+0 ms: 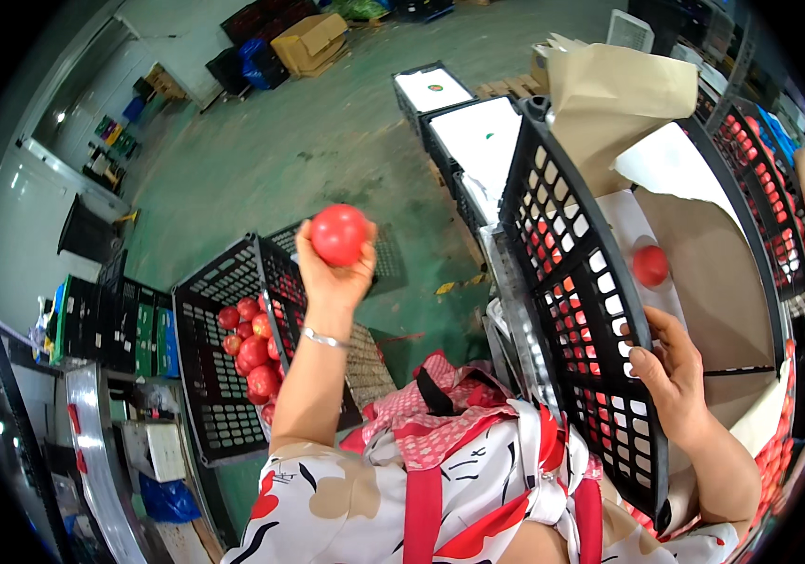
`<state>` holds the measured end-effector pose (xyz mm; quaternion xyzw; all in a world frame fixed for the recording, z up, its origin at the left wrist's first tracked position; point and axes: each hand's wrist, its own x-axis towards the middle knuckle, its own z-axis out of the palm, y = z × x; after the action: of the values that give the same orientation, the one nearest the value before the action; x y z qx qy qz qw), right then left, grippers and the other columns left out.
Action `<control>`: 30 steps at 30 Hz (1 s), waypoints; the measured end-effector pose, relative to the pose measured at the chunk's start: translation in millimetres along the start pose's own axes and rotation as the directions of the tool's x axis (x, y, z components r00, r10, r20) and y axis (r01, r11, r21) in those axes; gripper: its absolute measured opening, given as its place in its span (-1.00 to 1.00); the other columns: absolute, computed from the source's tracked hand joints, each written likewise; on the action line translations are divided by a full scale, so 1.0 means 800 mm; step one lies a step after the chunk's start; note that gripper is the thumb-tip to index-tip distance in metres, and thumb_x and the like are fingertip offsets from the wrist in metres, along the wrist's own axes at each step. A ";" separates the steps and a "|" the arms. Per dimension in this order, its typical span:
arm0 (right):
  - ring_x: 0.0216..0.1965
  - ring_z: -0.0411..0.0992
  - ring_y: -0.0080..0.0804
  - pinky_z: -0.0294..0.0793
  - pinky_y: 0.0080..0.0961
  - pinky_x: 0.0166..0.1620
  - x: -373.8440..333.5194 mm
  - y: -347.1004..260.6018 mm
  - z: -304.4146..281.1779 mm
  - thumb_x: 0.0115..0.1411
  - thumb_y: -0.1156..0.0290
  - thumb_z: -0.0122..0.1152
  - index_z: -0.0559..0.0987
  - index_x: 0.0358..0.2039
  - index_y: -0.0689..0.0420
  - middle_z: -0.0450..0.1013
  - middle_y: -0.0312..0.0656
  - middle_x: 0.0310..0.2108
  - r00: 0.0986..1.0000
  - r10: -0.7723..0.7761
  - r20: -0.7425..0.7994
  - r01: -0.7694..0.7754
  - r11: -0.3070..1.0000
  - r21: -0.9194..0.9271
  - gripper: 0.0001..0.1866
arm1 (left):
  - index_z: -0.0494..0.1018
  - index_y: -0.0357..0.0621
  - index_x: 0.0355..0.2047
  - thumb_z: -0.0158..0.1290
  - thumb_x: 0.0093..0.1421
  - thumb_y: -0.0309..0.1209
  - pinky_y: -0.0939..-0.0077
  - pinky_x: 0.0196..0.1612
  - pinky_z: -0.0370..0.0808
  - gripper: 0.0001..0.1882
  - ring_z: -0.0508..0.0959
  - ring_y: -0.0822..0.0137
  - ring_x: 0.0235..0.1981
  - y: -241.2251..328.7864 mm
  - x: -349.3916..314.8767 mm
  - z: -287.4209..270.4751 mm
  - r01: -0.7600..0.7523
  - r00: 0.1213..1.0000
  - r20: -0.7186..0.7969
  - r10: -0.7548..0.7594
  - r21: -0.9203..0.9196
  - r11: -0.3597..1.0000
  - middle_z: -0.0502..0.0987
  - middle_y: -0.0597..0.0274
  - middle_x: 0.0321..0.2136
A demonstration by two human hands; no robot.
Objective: The person sorts tomatoes from a pile on a metal table into a black crate lined with white paper. They pick up tomatoes by hand, check them for blemishes, remove small green stems, and place them into rows inside the crate.
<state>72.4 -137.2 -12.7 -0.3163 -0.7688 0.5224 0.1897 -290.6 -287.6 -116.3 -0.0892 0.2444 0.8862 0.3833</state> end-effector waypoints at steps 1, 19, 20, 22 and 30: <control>-0.32 0.35 -0.55 0.34 -0.62 -0.30 -0.001 0.001 0.002 0.13 0.40 0.09 0.32 -0.05 0.31 0.40 -0.15 -0.25 1.000 0.003 -0.009 -0.003 1.000 0.001 -0.60 | 0.28 -0.19 -0.12 0.00 0.00 -0.02 0.38 -0.45 0.52 -0.43 0.45 0.03 -0.24 0.019 0.013 -0.018 -0.122 0.989 -0.080 0.123 0.007 0.992 0.38 -0.03 -0.19; -0.25 0.37 -0.08 0.37 -0.29 -0.18 0.006 -0.003 -0.006 0.07 0.31 0.16 0.36 -0.11 0.30 0.38 0.08 -0.28 0.987 -0.155 0.040 0.158 0.984 -0.079 -0.57 | 0.28 -0.12 -0.19 -0.11 0.16 -0.30 0.29 -0.25 0.51 -0.75 0.49 0.07 -0.18 0.141 0.044 -0.109 -0.413 0.851 -0.333 0.406 0.054 0.909 0.39 0.07 -0.14; -0.28 0.38 -0.07 0.37 -0.28 -0.21 0.008 -0.002 -0.006 0.07 0.29 0.16 0.37 -0.13 0.30 0.38 0.09 -0.29 0.976 -0.211 0.052 0.216 0.968 -0.126 -0.58 | 0.31 -0.12 -0.23 -0.10 0.16 -0.31 0.31 -0.26 0.50 -0.79 0.49 0.13 -0.18 0.134 0.051 -0.083 -0.344 0.919 -0.165 0.359 0.113 0.932 0.41 0.10 -0.16; -0.30 0.40 -0.08 0.38 -0.29 -0.22 0.011 0.003 -0.012 0.09 0.26 0.15 0.37 -0.15 0.30 0.38 0.07 -0.32 0.951 -0.299 0.079 0.308 0.938 -0.161 -0.58 | 0.36 -0.12 -0.32 -0.09 0.18 -0.33 0.40 -0.28 0.46 -0.85 0.48 0.25 -0.21 0.085 0.041 0.012 -0.214 0.975 0.122 0.186 0.288 0.933 0.44 0.17 -0.20; -0.39 0.43 -0.33 0.40 -0.45 -0.36 0.028 0.001 -0.038 0.14 0.26 0.11 0.41 -0.19 0.28 0.37 -0.06 -0.34 0.878 -0.389 -0.279 0.357 0.920 -0.159 -0.65 | 0.35 -0.17 -0.18 -0.16 0.25 -0.27 0.53 -0.37 0.43 -0.73 0.48 0.28 -0.30 -0.118 -0.035 0.274 -0.273 0.520 0.667 -0.534 0.722 0.635 0.47 0.16 -0.30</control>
<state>75.4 -100.9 -2.7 -0.2481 -0.8024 0.3808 0.3867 -196.9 -139.8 48.5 0.4988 0.3651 0.5859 0.5240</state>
